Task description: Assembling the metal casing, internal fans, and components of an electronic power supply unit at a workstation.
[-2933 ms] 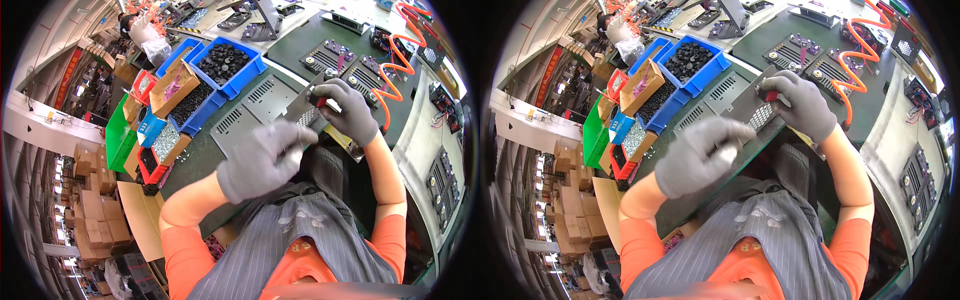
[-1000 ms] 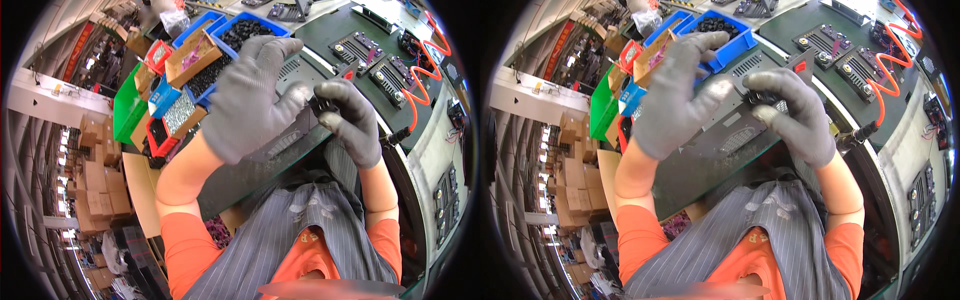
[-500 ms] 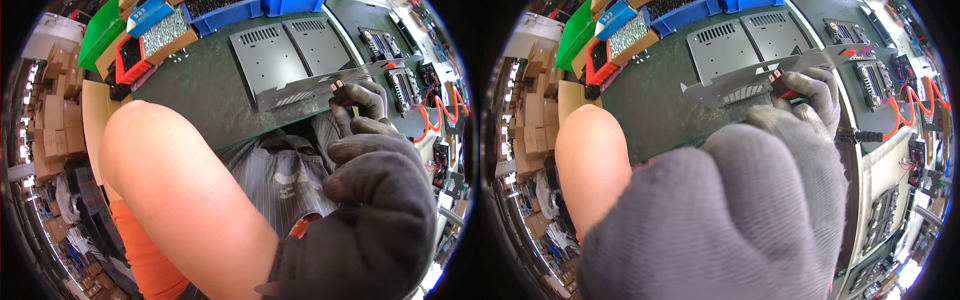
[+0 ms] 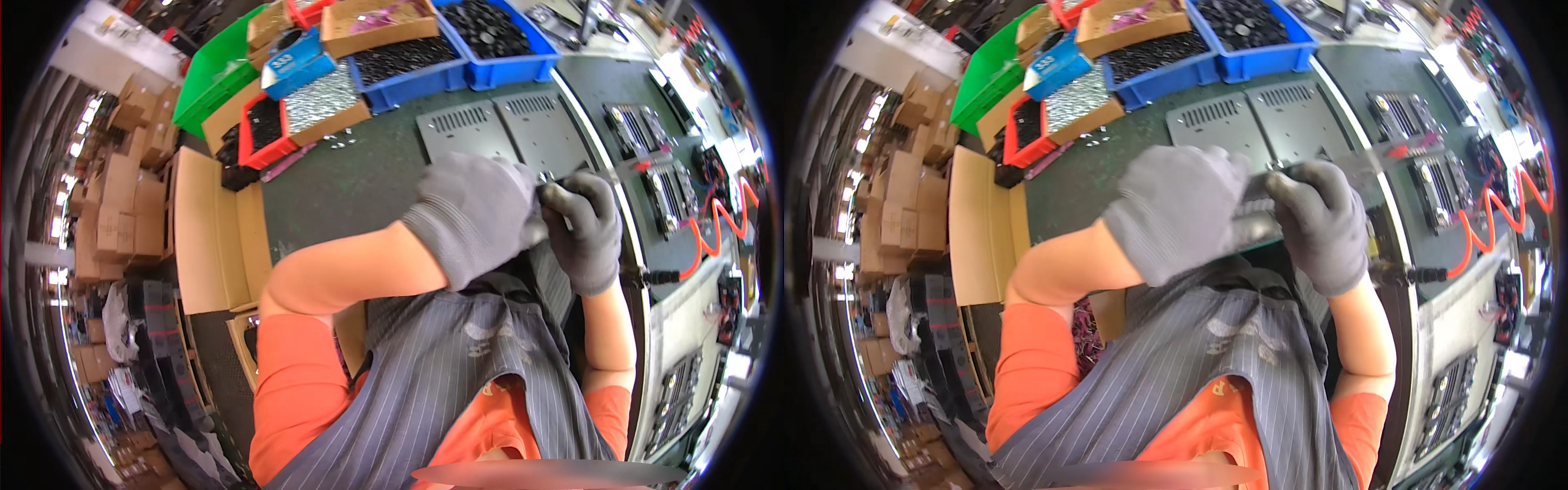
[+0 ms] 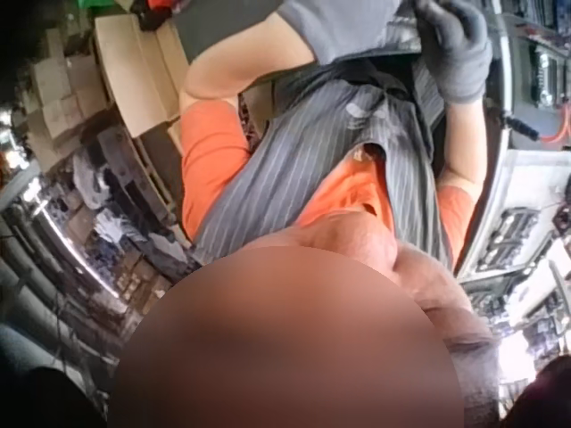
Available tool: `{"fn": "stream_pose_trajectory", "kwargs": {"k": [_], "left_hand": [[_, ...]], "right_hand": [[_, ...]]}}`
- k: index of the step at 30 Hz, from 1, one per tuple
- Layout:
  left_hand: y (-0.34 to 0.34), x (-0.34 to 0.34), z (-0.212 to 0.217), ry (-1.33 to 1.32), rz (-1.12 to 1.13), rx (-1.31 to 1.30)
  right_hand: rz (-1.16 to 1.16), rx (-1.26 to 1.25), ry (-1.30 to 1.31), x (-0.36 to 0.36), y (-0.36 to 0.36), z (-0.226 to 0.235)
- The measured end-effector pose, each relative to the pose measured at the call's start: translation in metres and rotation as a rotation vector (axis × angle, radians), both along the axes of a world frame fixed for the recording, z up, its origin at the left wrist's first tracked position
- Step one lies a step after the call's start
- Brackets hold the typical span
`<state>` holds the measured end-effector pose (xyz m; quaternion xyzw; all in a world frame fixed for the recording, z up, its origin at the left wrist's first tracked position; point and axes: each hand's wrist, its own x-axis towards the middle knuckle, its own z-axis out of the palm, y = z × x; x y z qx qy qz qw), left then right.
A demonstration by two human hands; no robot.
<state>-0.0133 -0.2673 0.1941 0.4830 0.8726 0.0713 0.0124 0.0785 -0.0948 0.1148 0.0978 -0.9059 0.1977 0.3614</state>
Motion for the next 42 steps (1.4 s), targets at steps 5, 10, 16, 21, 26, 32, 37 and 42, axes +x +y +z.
{"fn": "stream_pose_trajectory", "kwargs": {"k": [5,10,16,21,26,32,37,42], "left_hand": [[0.01,-0.002,-0.018,0.045,-0.018,0.114],[0.022,-0.003,-0.026,0.116,-0.027,-0.01],[0.023,-0.007,-0.019,0.042,-0.037,-0.104],[-0.011,-0.01,-0.015,-0.035,-0.089,0.174],[-0.142,-0.08,-0.026,0.117,0.214,0.622],[-0.338,-0.201,-0.115,-0.222,1.246,0.013],[-0.394,-0.273,-0.222,-0.17,1.46,-0.117],[-0.408,-0.35,-0.268,-0.037,1.61,-0.058]], "right_hand": [[-0.029,-0.058,-0.07,0.011,0.011,0.018],[-0.221,0.362,-0.105,-0.008,0.027,0.041],[-0.014,0.134,-0.323,-0.025,0.034,0.041],[0.112,0.104,-0.373,-0.023,0.039,0.044],[0.111,0.116,-0.376,-0.02,0.042,0.044],[0.021,0.129,-0.083,-0.029,0.04,0.012],[-0.093,0.048,-0.024,-0.032,0.046,-0.008],[-0.223,0.093,-0.018,-0.028,0.042,-0.011]]}}
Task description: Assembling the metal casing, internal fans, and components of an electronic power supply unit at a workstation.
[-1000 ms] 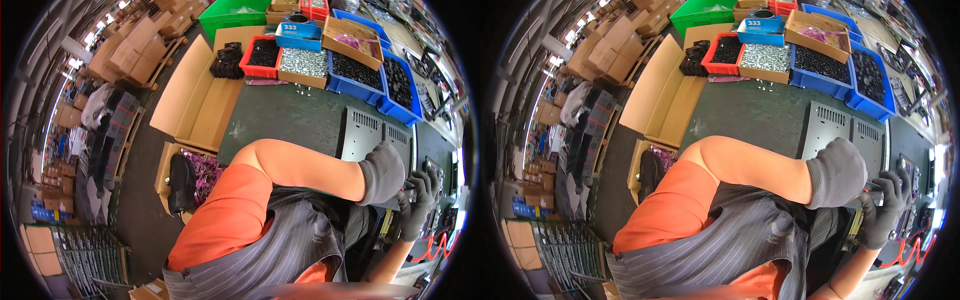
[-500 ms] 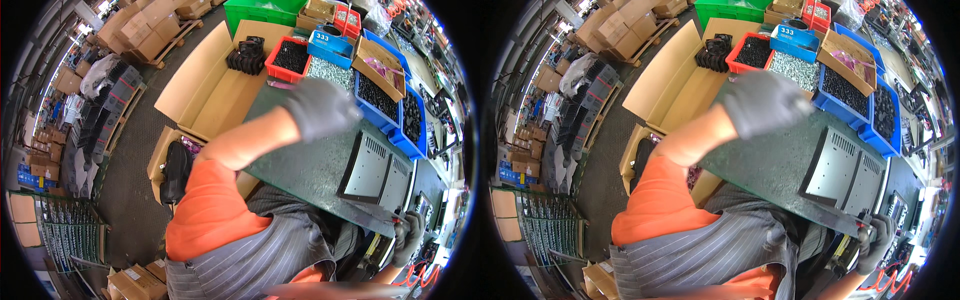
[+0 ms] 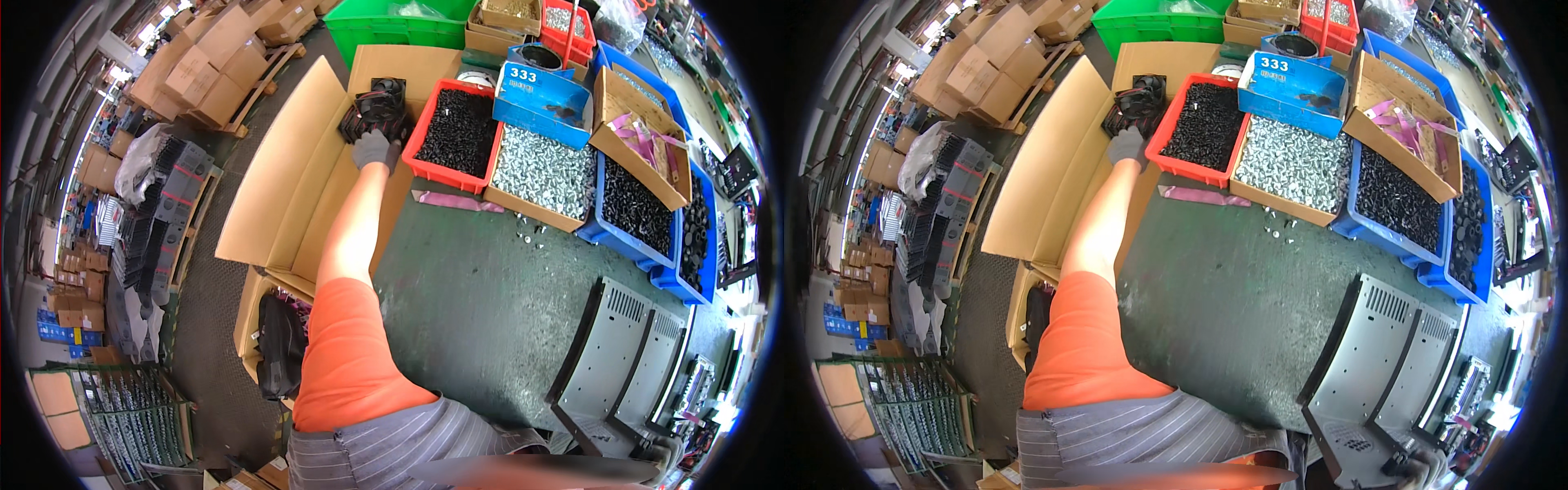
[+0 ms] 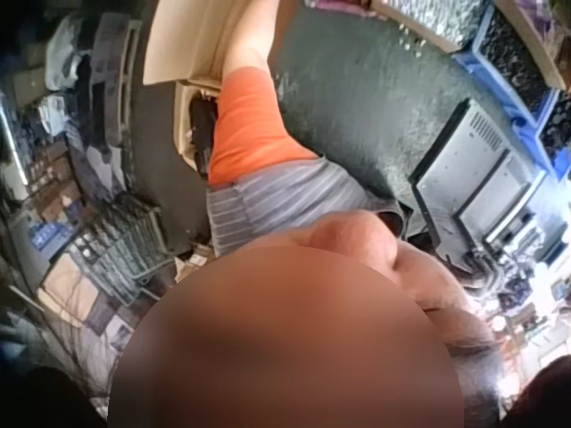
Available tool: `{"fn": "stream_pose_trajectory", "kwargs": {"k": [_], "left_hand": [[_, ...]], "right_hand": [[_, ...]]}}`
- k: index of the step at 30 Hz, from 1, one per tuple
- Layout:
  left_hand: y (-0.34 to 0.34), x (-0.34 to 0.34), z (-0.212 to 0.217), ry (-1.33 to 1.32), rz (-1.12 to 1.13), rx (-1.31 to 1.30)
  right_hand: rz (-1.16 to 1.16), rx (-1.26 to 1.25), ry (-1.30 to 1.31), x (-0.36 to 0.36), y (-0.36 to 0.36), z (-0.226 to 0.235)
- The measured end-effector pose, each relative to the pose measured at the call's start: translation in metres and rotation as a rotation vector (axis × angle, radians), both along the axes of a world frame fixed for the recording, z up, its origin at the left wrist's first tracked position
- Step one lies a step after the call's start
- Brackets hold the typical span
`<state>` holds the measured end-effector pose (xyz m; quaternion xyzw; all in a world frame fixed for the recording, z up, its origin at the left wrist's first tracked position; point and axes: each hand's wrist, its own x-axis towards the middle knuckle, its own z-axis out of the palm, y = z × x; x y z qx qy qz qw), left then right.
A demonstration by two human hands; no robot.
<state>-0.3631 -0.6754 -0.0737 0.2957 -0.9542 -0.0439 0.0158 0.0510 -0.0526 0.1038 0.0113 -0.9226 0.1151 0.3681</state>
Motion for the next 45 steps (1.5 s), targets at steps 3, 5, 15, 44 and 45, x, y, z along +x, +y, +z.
{"fn": "stream_pose_trajectory", "kwargs": {"k": [3,5,15,44,45], "left_hand": [[-0.006,-0.039,-0.015,0.021,0.035,-0.076],[-0.007,-0.058,-0.028,-0.001,0.024,-0.153],[-0.01,-0.071,-0.073,0.02,-0.241,-0.086],[0.386,0.221,0.142,-0.107,-1.426,0.441],[0.399,0.221,0.141,-0.021,-1.504,0.237]], "right_hand": [[-0.052,0.014,0.009,-0.003,-0.007,0.0],[-0.08,0.022,0.008,-0.006,-0.011,0.0],[-0.111,0.022,0.025,-0.013,-0.018,-0.003],[-0.114,-0.109,0.215,0.091,0.03,0.018],[-0.153,-0.131,0.307,0.113,0.044,0.011]]}}
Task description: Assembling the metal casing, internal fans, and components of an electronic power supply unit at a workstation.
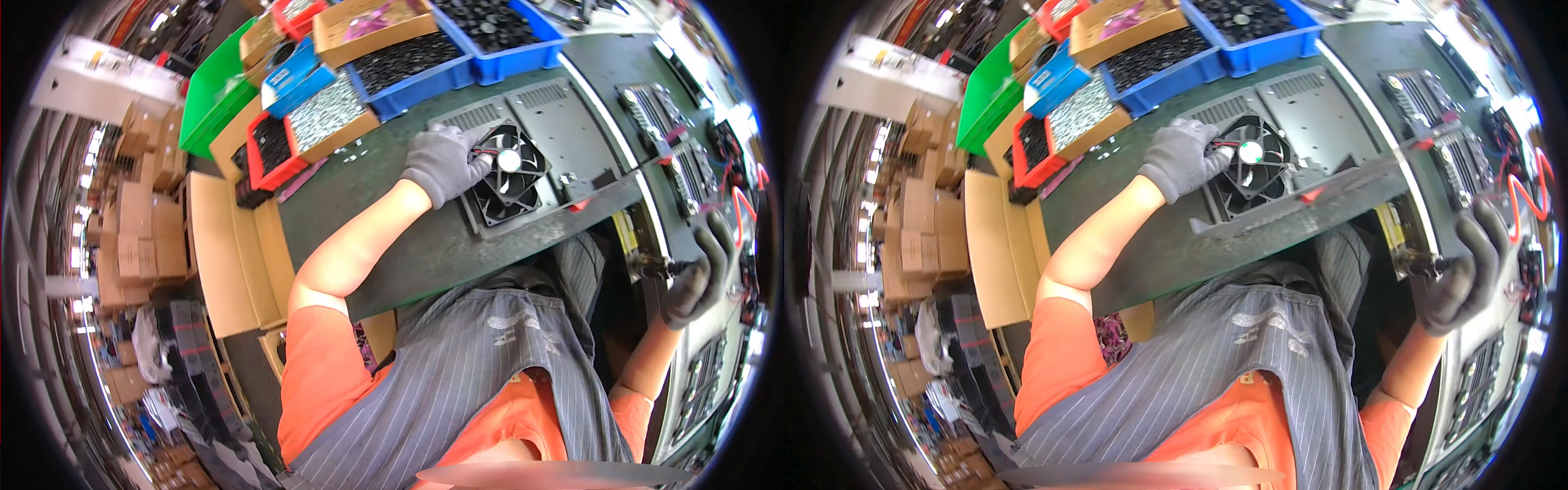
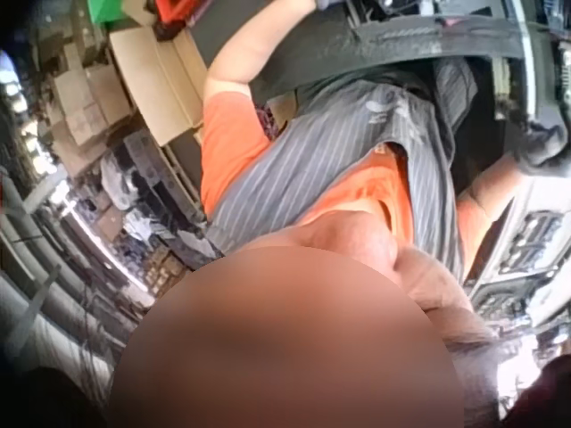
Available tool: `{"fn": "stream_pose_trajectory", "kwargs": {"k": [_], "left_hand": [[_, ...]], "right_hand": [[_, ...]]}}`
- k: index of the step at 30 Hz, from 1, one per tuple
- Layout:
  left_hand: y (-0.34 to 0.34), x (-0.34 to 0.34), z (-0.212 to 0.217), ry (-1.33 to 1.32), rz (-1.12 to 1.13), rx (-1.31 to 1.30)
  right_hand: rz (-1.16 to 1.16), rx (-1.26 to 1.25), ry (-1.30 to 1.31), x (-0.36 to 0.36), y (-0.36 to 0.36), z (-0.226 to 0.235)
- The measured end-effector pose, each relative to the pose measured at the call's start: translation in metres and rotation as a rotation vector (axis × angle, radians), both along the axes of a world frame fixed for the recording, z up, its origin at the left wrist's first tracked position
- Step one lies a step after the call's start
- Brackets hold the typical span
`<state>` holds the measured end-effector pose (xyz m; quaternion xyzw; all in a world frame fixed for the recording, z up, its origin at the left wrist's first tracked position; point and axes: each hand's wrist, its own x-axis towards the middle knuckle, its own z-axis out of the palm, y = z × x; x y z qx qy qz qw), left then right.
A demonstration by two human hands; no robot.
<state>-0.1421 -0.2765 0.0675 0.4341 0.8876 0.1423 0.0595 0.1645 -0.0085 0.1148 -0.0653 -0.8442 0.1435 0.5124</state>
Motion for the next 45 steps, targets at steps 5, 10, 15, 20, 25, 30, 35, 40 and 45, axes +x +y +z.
{"fn": "stream_pose_trajectory", "kwargs": {"k": [5,10,15,20,25,30,35,40,45], "left_hand": [[0.069,-0.019,0.01,-0.232,0.079,-0.035],[0.12,-0.015,0.002,-0.381,-0.058,-0.095],[0.092,-0.06,0.019,0.031,-0.047,0.159],[0.037,-0.152,0.045,0.132,0.217,-0.066],[0.031,-0.177,0.034,-0.006,0.249,-0.338],[0.036,-0.184,0.041,-0.131,0.264,-0.441],[0.041,-0.193,0.045,-0.396,0.372,-0.414],[0.038,-0.196,0.047,-0.456,0.324,-0.386],[0.043,-0.196,0.03,-0.1,0.299,-0.422]], "right_hand": [[-0.289,-0.403,0.227,0.098,0.065,-0.058],[-0.331,-1.134,0.209,0.112,0.086,-0.139],[0.026,-1.246,-0.045,0.102,0.086,-0.167],[-0.066,-1.026,-0.455,0.09,0.085,-0.145],[0.082,-1.122,-0.548,0.07,0.089,-0.115],[0.116,-1.16,-0.972,0.058,0.102,-0.082],[0.002,-0.942,-1.3,0.041,0.106,-0.055],[0.022,-0.71,-1.605,0.019,0.107,-0.042],[-0.052,-0.602,-1.835,0.006,0.102,-0.038]]}}
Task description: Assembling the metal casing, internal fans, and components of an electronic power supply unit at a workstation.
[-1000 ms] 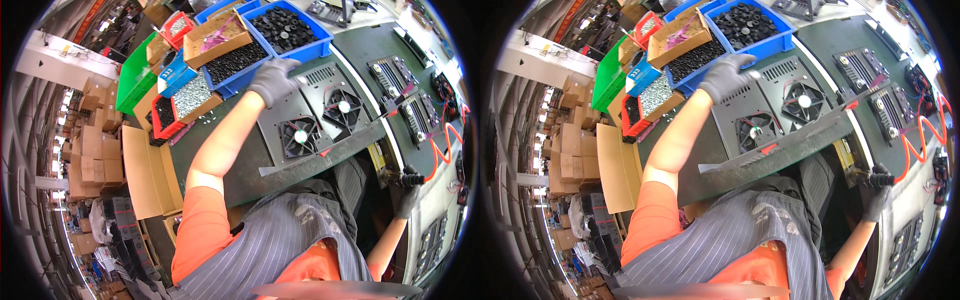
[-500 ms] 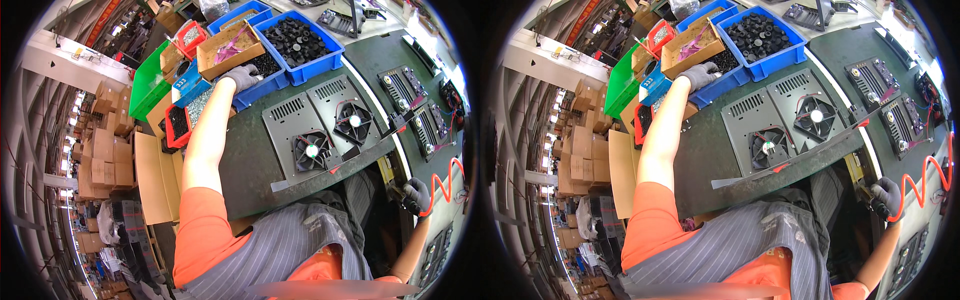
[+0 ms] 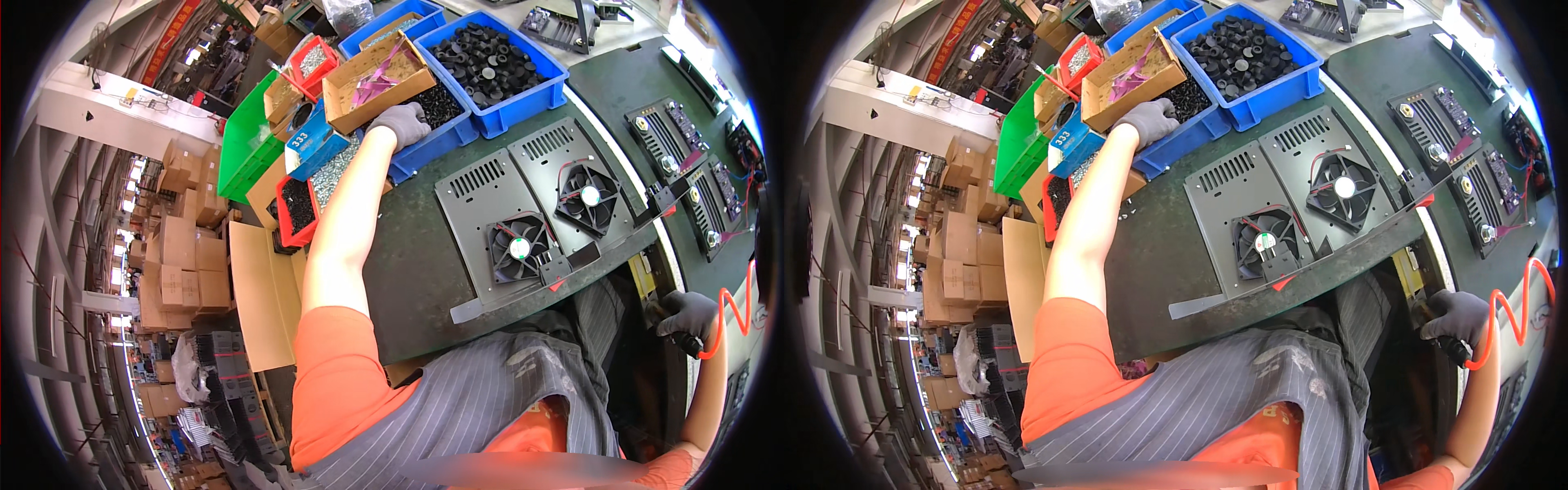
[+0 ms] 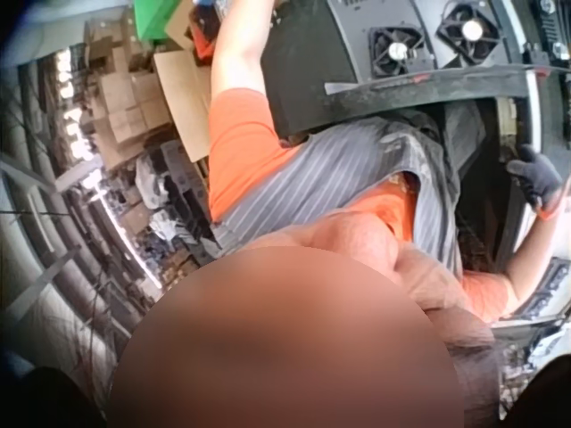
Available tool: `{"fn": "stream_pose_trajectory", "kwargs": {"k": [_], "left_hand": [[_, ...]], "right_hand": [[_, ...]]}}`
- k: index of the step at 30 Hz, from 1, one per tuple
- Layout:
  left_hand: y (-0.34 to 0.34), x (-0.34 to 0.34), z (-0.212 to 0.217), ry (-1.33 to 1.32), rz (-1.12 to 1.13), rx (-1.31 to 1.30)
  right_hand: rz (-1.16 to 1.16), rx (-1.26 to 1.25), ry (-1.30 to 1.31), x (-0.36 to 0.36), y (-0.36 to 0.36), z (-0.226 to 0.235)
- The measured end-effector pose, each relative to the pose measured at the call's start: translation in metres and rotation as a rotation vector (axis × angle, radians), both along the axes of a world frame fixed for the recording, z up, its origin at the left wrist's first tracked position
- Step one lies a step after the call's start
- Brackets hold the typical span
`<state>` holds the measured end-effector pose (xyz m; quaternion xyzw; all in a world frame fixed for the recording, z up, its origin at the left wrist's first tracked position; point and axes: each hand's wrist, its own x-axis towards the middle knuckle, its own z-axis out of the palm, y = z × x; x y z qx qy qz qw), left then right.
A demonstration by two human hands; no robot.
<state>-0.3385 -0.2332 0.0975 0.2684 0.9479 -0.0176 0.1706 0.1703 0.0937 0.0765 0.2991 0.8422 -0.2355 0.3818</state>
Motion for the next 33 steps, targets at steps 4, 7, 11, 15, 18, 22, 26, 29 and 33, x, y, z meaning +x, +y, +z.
{"fn": "stream_pose_trajectory", "kwargs": {"k": [4,7,11,15,18,22,26,29,33], "left_hand": [[-0.008,-0.006,-0.013,0.132,-0.015,0.17],[-0.023,-0.014,-0.015,-0.381,0.496,0.826],[-0.044,-0.025,-0.012,-0.808,0.806,1.295],[-0.062,-0.032,-0.013,-1.07,0.751,1.453],[-0.07,-0.029,-0.018,-1.142,0.773,1.667],[-0.082,-0.009,-0.02,-1.277,0.724,1.849],[-0.11,0.04,-0.025,-1.476,0.515,1.768],[-0.138,0.101,-0.05,-1.435,0.759,1.762],[-0.167,0.186,-0.078,-1.661,0.736,1.703]], "right_hand": [[-0.025,-0.268,-0.092,-0.009,0.0,-0.006],[-0.386,-0.556,-0.072,-0.001,0.001,-0.014],[-0.592,-0.641,-0.039,0.011,0.007,-0.031],[-0.605,-0.72,-0.008,0.023,0.015,-0.031],[-0.558,-0.693,0.057,0.035,0.012,-0.006],[-0.444,-0.463,0.174,0.057,-0.008,0.047],[-0.517,-0.383,0.386,0.087,-0.057,0.072],[-0.509,-0.571,0.651,0.094,-0.094,0.052],[-0.66,-0.822,0.8,0.072,-0.138,-0.014]]}}
